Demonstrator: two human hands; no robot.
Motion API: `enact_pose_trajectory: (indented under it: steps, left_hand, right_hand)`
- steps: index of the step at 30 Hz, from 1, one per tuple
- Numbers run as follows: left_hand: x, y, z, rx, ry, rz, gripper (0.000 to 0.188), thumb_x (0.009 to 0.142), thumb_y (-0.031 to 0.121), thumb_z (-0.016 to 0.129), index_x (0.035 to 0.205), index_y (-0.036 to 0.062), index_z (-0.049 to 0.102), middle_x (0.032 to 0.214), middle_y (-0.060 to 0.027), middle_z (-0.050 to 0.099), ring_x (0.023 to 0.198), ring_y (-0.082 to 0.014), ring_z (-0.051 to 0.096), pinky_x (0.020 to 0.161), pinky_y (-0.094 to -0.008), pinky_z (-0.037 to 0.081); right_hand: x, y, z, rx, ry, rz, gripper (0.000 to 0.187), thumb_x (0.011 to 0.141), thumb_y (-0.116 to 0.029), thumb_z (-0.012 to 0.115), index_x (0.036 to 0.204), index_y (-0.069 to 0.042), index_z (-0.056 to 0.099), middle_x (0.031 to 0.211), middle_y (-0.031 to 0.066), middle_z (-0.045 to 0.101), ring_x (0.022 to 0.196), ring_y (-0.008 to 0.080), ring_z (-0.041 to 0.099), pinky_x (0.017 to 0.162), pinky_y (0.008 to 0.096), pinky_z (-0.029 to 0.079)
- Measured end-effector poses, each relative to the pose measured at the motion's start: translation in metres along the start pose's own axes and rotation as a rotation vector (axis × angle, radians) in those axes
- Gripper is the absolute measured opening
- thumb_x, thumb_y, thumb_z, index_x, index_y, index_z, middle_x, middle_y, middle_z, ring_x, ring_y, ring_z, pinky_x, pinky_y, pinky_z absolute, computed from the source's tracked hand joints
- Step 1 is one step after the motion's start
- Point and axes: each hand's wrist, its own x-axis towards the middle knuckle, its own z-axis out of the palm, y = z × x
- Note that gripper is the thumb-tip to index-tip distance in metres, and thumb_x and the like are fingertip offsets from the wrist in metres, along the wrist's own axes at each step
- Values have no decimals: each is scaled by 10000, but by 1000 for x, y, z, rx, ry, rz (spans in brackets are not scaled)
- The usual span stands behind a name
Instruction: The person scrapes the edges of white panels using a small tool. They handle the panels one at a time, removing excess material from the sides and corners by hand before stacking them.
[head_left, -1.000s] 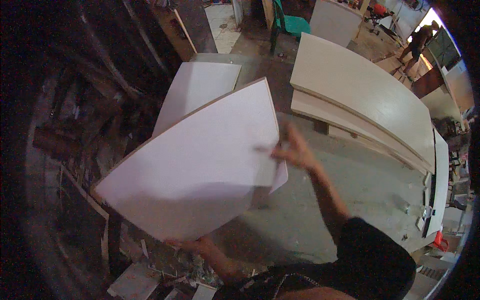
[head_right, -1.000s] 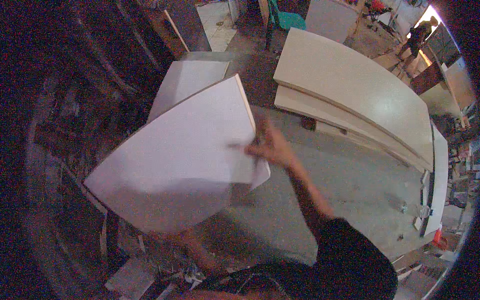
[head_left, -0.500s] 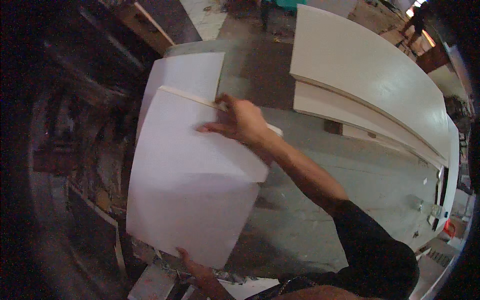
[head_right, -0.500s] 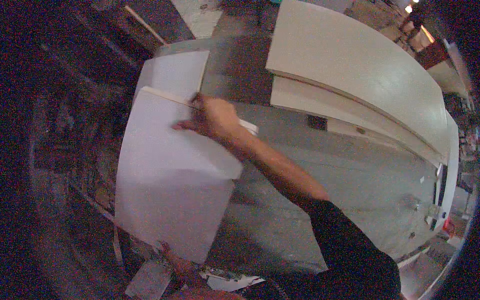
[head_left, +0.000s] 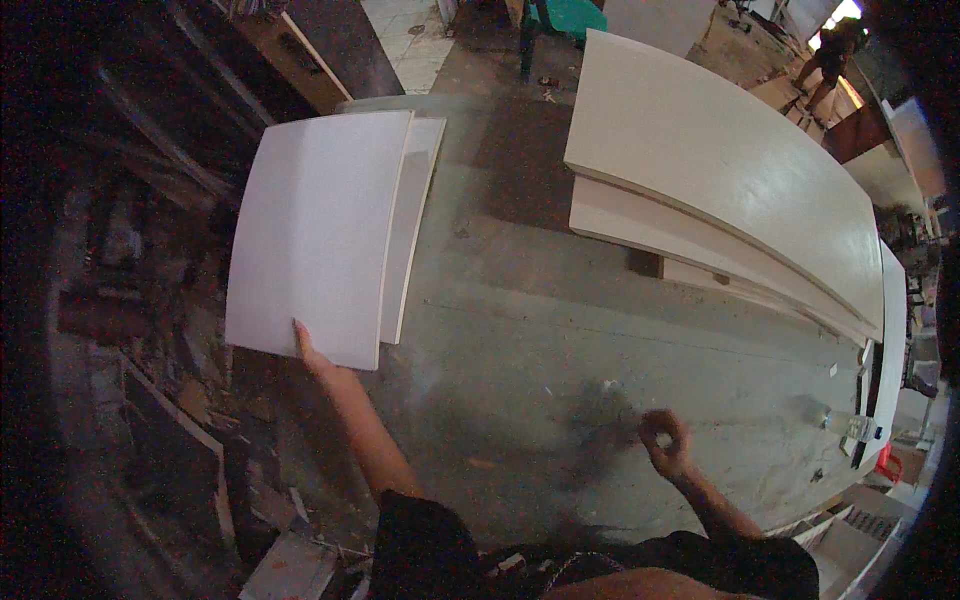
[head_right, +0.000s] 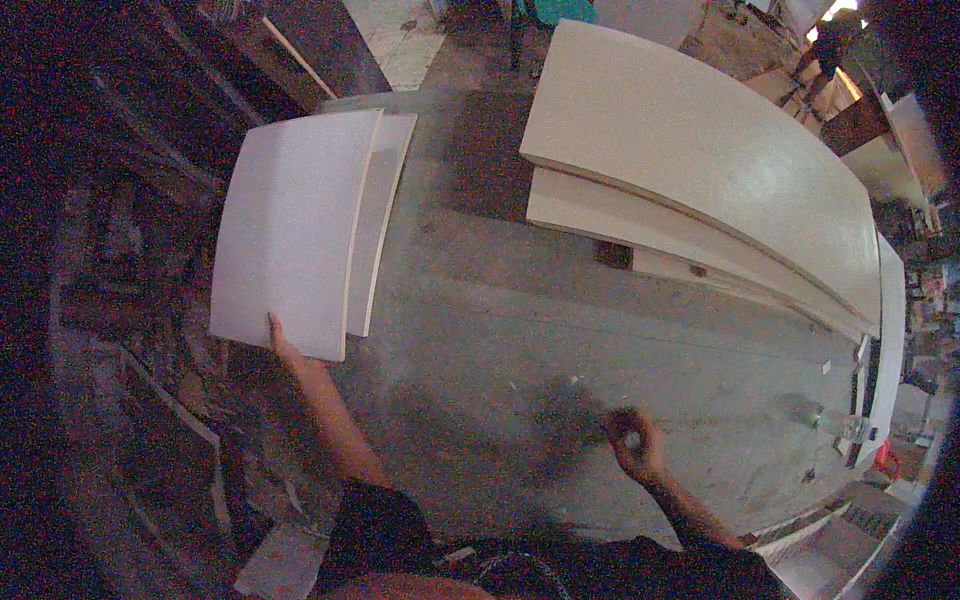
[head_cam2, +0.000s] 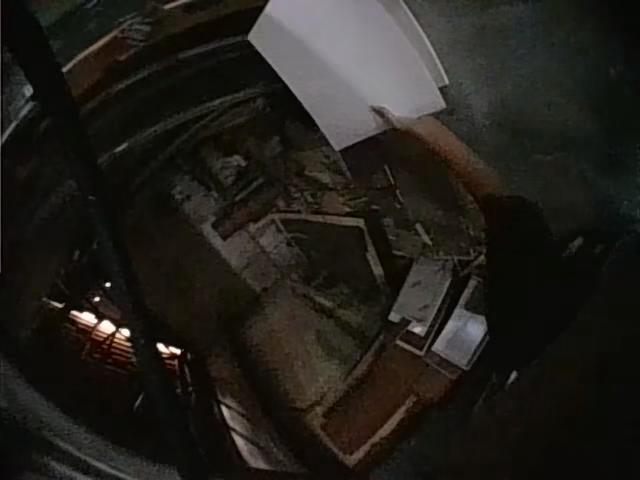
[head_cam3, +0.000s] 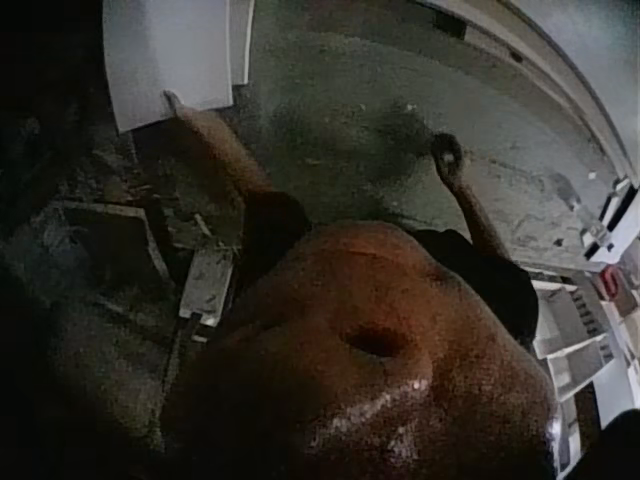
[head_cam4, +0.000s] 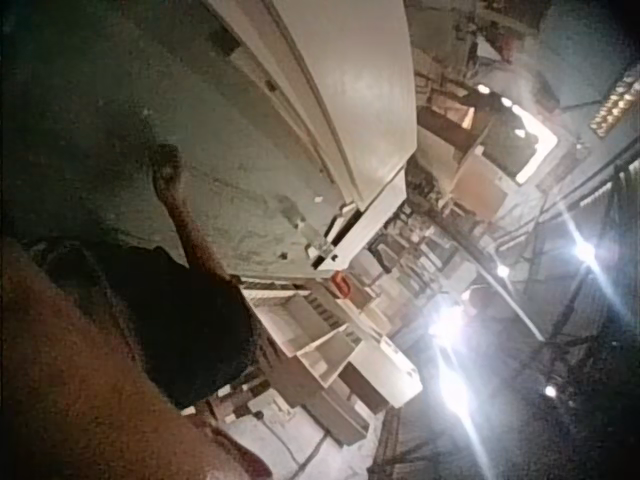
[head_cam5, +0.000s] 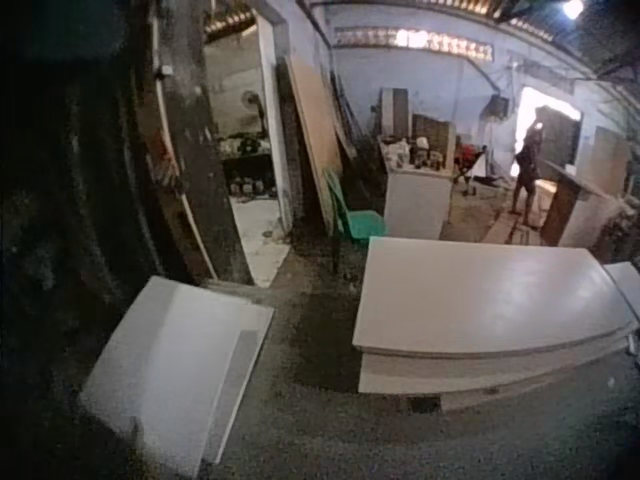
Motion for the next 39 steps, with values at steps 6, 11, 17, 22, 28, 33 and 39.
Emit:
enact_pose_trajectory:
  steps: [6,11,17,22,28,33,39]
  left_hand:
    - [11,-22,6,14,-108,102,616,928,407,575,1394,31,433,1387,-154,479,1240,-342,478,1004,-490,420]
    - [37,-44,-1,-36,-233,-69,671,909,448,576,1410,31,417,1435,-164,434,1281,-350,441,1039,-512,382]
    - [30,-7,-72,314,-264,104,580,975,343,532,1376,-58,409,1304,-270,515,1182,-353,537,994,-447,463]
    - [-48,-49,-24,461,-290,121,508,975,324,544,1313,-46,468,1199,-244,572,1068,-327,587,925,-426,494]
    - [-204,-103,-22,693,-780,-71,426,974,302,558,1237,-33,538,1074,-213,640,930,-296,647,841,-401,531]
    - [-406,-137,-55,915,-1576,-615,366,974,284,569,1174,-22,597,969,-187,696,815,-271,697,771,-380,562]
    - [-568,-235,-180,1225,-2169,-256,312,985,238,535,1149,-10,629,1096,-86,677,1058,-140,596,895,-289,460]
  right_hand:
    - [-154,48,-40,-133,261,499,124,881,-84,658,990,-42,614,842,22,619,691,88,561,628,257,455]
    - [-311,129,-44,-160,499,499,256,823,-102,699,1051,-27,609,842,63,646,709,138,594,623,317,482]
    - [-426,144,-18,-254,545,848,383,736,-237,739,1026,-5,647,880,150,683,763,305,648,698,421,511]
    - [-460,180,32,-155,315,828,432,737,-341,702,1005,-4,662,846,179,688,844,353,668,718,443,517]
    - [-424,235,42,-320,-350,812,479,763,-379,640,1079,-21,666,979,223,683,948,405,644,788,491,519]
    - [-471,228,12,-59,-332,705,534,814,-432,602,1179,-45,650,1109,195,673,995,391,639,834,479,508]
    - [-578,273,-28,-97,-134,690,618,816,-523,610,1247,-80,613,1148,202,654,1026,389,624,861,472,489]
